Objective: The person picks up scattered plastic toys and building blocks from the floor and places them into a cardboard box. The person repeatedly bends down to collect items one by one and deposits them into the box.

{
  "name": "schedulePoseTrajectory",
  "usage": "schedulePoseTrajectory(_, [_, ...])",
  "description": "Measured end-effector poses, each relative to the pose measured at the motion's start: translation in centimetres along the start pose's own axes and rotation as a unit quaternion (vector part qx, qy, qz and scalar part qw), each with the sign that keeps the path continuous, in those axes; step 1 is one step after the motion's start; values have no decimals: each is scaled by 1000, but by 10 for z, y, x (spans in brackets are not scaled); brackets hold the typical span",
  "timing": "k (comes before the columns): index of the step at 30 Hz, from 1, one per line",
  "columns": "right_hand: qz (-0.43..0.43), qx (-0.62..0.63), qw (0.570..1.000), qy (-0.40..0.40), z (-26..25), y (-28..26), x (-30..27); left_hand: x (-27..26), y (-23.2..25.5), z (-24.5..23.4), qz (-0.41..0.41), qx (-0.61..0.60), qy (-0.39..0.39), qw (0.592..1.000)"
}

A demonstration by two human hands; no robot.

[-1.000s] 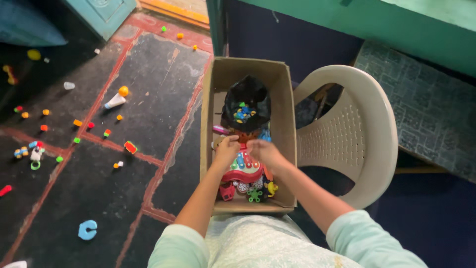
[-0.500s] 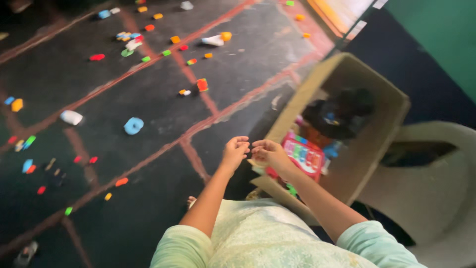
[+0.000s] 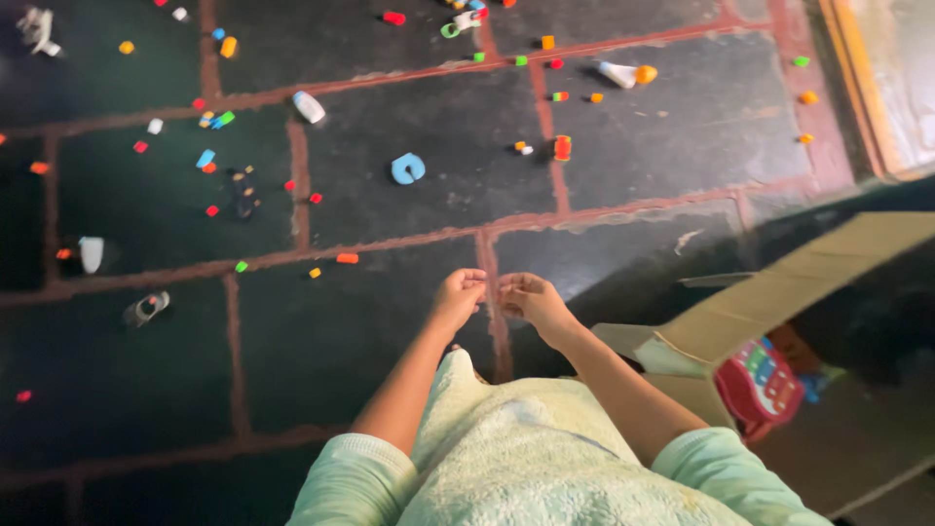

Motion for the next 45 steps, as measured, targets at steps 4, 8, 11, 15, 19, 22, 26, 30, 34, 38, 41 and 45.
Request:
schedulePoseTrajectory(4, [19,-29,999,-13,42,1,67,-12,7,-98,13,-30,48,998])
schedulePoseTrajectory(8, [41,-48,998,-24,62,12,111,-29,-4,-162,-7,-78,89,993])
schedulePoseTrajectory(11, [67,-40,997,-24,54,15,141,-24,-7,-185,-35,-118,114,986])
schedulePoseTrajectory(15, [90,-3,996,-30,25,20,193,8,-12,-215,-60,-139,121,981])
schedulePoseTrajectory(19, [150,-50,987,13,-29,38,254,58,-34,-236,-96,-145,119,978])
schedulePoseTrajectory(22, [137,-122,983,-15,-50,23,349,133,-32,-279,-109,-98,128,981])
schedulePoseTrajectory(26, [161,-259,952,-32,-84,36,397,194,-55,-297,-112,133,144,974])
schedulePoseTrajectory(30, [122,-522,844,-13,-99,15,488,291,-58,-330,-106,242,142,954])
schedulePoseTrajectory(34, [206,-542,815,2,-129,44,567,376,-84,-359,-154,246,158,944])
schedulePoseTrajectory(38, [170,-596,785,5,-154,81,656,462,-142,-389,-196,247,146,938])
schedulePoseTrajectory(41, [166,-578,799,9,-174,119,713,525,-196,-413,-183,247,156,939])
schedulePoseTrajectory(45, [281,-506,813,60,-203,171,776,588,-243,-445,-131,302,206,921])
Point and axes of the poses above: each hand's wrist, its own x-axis towards the middle knuckle, its own z-axis out of the palm, y = z × x, the point moved 9 cm from there along x, towards the middle knuckle, and after that the axes turned 11 degrees about -y, right-handed, at the moved point
